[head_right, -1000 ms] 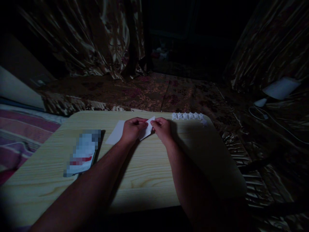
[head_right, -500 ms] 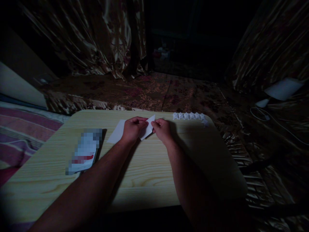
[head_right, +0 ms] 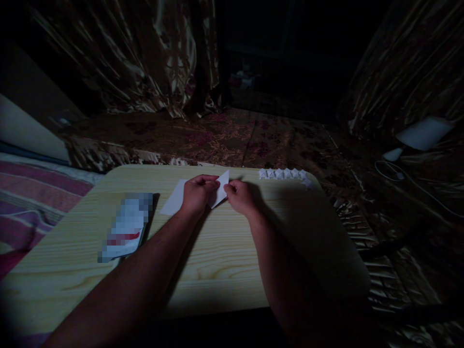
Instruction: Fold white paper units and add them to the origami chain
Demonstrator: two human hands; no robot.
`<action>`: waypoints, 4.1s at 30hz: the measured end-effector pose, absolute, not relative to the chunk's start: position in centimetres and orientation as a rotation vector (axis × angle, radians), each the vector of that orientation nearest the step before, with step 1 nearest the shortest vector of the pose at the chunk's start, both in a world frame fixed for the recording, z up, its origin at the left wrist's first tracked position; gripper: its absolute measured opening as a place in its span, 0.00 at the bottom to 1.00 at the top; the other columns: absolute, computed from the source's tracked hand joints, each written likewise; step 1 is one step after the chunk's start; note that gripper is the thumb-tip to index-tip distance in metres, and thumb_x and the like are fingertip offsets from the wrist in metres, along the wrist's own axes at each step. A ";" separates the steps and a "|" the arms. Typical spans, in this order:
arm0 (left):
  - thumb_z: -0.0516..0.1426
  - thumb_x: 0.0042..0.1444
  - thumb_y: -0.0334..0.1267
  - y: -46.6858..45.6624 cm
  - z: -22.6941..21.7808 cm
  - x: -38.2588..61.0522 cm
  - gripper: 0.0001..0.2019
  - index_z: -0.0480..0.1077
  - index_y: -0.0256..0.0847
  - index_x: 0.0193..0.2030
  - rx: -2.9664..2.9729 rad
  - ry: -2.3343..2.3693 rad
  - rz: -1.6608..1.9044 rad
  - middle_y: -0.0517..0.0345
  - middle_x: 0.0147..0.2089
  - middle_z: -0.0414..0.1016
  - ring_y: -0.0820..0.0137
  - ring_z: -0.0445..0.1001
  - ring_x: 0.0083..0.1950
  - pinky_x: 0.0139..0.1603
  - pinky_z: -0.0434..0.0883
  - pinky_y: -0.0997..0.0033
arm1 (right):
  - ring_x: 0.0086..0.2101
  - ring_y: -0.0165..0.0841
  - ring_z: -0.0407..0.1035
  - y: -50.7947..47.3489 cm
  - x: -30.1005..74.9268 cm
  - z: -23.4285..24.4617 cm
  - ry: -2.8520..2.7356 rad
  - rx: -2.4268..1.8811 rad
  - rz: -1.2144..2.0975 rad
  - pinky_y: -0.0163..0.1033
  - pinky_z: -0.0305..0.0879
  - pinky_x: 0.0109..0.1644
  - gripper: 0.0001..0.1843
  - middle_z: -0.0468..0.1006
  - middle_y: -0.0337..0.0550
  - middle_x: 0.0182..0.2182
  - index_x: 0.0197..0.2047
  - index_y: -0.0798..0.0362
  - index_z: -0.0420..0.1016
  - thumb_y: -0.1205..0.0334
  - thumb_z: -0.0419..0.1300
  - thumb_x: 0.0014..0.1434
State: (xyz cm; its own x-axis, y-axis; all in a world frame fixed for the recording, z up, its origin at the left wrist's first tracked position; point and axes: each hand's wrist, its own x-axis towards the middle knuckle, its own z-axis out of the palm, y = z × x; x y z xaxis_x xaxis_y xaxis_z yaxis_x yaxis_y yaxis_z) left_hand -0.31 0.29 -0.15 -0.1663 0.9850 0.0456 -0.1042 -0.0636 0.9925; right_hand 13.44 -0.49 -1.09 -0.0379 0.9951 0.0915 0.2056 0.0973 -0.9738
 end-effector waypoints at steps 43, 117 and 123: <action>0.64 0.38 0.36 0.0 -0.1 -0.3 0.14 0.77 0.36 0.35 1.112 1.046 1.348 0.58 0.26 0.75 0.73 0.69 0.23 0.23 0.64 0.75 | 0.17 0.24 0.60 -0.9 13.8 -0.4 -1.229 -1.132 1.084 0.30 0.54 0.19 0.08 0.71 0.33 0.19 0.30 0.52 0.67 0.58 0.59 0.49; 0.65 0.40 0.39 0.1 0.1 -0.5 0.17 0.77 0.37 0.39 1.153 0.928 1.282 0.60 0.25 0.72 0.76 0.66 0.23 0.24 0.62 0.76 | 0.20 0.27 0.67 -1.0 13.9 -0.2 -1.274 -1.171 1.067 0.32 0.62 0.24 0.09 0.72 0.35 0.18 0.26 0.55 0.71 0.58 0.63 0.47; 0.66 0.39 0.38 0.5 -0.6 -0.7 0.15 0.74 0.37 0.37 1.107 0.918 1.357 0.60 0.26 0.72 0.77 0.66 0.23 0.25 0.63 0.77 | 0.24 0.27 0.69 -1.0 13.8 -0.1 -1.165 -1.059 1.122 0.32 0.64 0.28 0.14 0.77 0.37 0.25 0.36 0.54 0.72 0.60 0.65 0.45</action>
